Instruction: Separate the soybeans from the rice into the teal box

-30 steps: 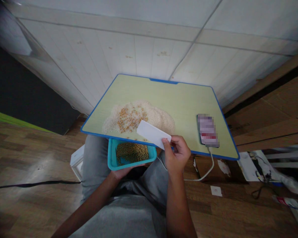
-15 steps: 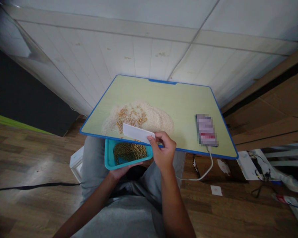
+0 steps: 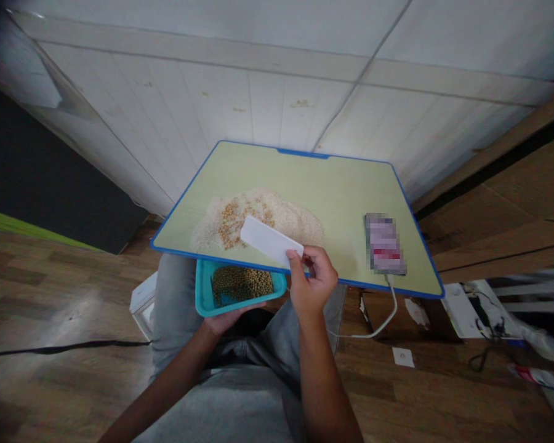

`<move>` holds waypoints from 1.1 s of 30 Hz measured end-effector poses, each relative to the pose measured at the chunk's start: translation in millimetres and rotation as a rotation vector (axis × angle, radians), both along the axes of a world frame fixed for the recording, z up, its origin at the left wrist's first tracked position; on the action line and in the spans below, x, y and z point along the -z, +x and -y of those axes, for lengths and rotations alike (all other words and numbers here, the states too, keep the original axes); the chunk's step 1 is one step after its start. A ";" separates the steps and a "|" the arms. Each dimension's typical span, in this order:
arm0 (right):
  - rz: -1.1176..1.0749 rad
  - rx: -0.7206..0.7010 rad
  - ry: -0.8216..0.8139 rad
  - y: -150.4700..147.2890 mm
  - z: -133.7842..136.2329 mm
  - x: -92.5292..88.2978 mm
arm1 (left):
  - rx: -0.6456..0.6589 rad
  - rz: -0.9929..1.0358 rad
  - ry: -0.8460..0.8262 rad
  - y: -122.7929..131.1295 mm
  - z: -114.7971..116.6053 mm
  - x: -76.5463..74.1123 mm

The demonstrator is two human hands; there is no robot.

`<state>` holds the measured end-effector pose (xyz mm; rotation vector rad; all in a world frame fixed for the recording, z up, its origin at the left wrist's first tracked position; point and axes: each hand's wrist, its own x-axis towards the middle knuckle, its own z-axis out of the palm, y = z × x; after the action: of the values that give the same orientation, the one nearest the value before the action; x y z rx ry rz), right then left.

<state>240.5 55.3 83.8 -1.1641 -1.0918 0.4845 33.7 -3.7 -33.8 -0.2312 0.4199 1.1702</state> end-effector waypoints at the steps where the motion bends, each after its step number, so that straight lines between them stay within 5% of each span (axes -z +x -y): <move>1: -0.016 0.053 0.004 -0.1 -0.1 -0.8 | -0.010 -0.003 -0.016 1.1 0.2 -2.7; 6: -0.043 0.170 0.011 2.9 2.7 -5.6 | -0.032 0.009 -0.031 6.7 -1.4 -13.1; 13: 0.011 -0.039 -0.067 6.8 11.3 0.9 | 0.043 0.031 0.016 6.8 -4.9 -9.6; 21: -0.030 0.196 -0.042 10.7 6.0 3.8 | 0.001 -0.005 -0.008 8.9 -2.3 -15.3; 33: 0.116 0.207 0.012 14.1 -27.2 -20.0 | 0.016 -0.020 0.044 5.4 1.6 -9.7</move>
<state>254.6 82.5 103.8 -1.2917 -1.0575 0.2515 39.1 -5.2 -24.2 -0.1778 0.4119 1.1659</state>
